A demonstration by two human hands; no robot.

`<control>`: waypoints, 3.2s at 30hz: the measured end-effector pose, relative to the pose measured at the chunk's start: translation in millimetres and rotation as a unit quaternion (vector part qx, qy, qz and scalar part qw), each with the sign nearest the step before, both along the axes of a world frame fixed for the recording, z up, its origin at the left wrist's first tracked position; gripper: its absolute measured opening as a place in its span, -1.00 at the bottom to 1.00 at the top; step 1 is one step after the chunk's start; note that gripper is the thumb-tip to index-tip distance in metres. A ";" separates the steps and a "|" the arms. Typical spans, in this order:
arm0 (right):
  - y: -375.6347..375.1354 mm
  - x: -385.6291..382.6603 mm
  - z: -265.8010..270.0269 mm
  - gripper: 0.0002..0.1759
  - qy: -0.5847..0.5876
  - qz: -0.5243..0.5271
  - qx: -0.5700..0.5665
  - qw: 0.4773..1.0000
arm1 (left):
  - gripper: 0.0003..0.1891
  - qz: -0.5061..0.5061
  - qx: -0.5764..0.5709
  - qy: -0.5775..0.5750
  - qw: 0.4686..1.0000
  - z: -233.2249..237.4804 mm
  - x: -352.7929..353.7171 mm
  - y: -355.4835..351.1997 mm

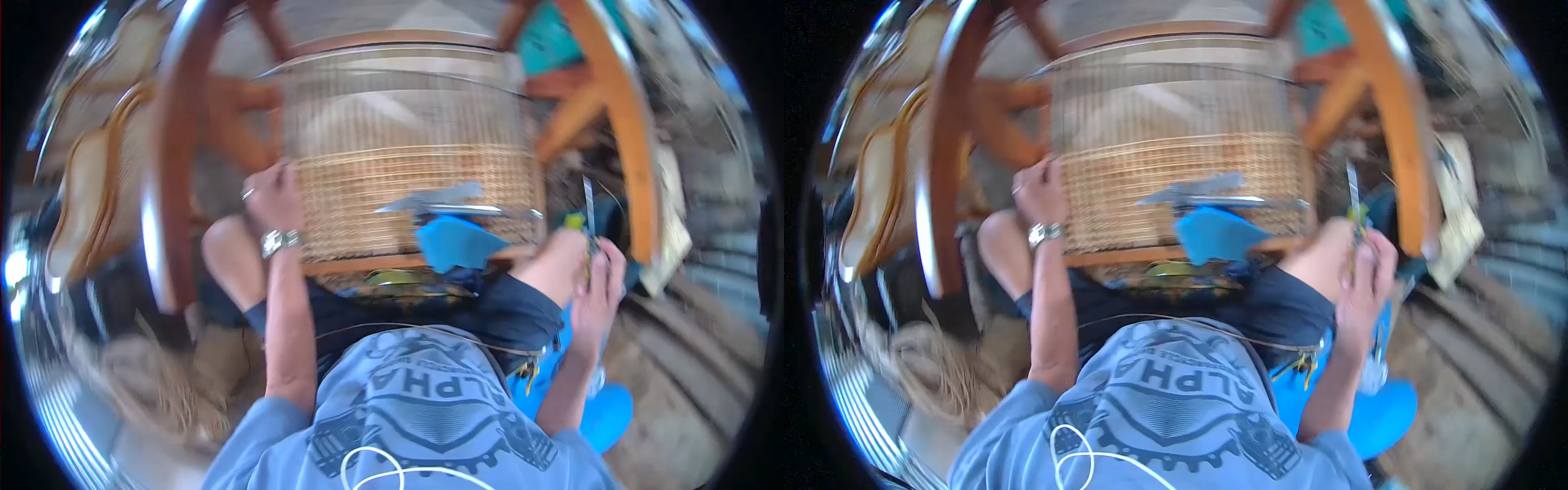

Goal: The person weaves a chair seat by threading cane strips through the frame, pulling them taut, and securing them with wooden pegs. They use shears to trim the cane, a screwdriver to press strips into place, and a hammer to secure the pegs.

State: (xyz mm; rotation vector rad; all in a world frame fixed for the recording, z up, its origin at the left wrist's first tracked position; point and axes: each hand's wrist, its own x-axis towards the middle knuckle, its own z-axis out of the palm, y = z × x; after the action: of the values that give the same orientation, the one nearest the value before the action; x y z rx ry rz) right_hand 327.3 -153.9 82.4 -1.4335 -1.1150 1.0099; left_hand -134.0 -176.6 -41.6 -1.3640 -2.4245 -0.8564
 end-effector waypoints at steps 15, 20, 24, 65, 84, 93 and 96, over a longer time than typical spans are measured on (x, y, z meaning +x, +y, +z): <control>-176.0 255.7 -174.4 -0.75 -0.375 -0.211 -0.218 0.876 | -0.86 -0.027 0.039 -0.003 0.999 -32.1 -16.7 3.3; -197.3 257.7 -188.6 -0.64 -0.553 -0.181 -0.280 0.763 | -0.89 -0.023 0.025 -0.030 0.999 -25.1 -14.9 1.4; -206.4 274.0 -216.1 -0.66 -0.606 -0.142 -0.331 0.709 | -0.87 -0.024 0.053 -0.026 0.998 -31.7 -17.9 -0.4; 79.9 68.8 -82.1 -0.52 -0.526 0.094 -0.191 0.823 | -0.52 -0.003 0.222 -0.376 0.899 -29.4 -8.0 -6.1; 76.3 78.3 -87.0 -0.55 -0.514 0.051 -0.173 0.838 | -0.56 -0.038 0.214 -0.308 0.926 -31.0 -5.6 -3.4; 75.6 78.4 -85.3 -0.55 -0.515 0.043 -0.192 0.834 | -0.56 -0.030 0.212 -0.307 0.927 -29.4 -4.9 -2.9; 75.5 77.6 -84.6 -0.54 -0.522 0.032 -0.197 0.830 | -0.59 -0.034 0.201 -0.282 0.937 -30.2 -5.4 -3.6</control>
State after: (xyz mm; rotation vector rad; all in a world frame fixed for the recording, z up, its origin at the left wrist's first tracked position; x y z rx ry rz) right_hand 405.0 -78.3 -2.2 -2.4279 -1.7811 0.4403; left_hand -139.4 -180.2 -71.8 -1.1590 -2.3672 -1.8590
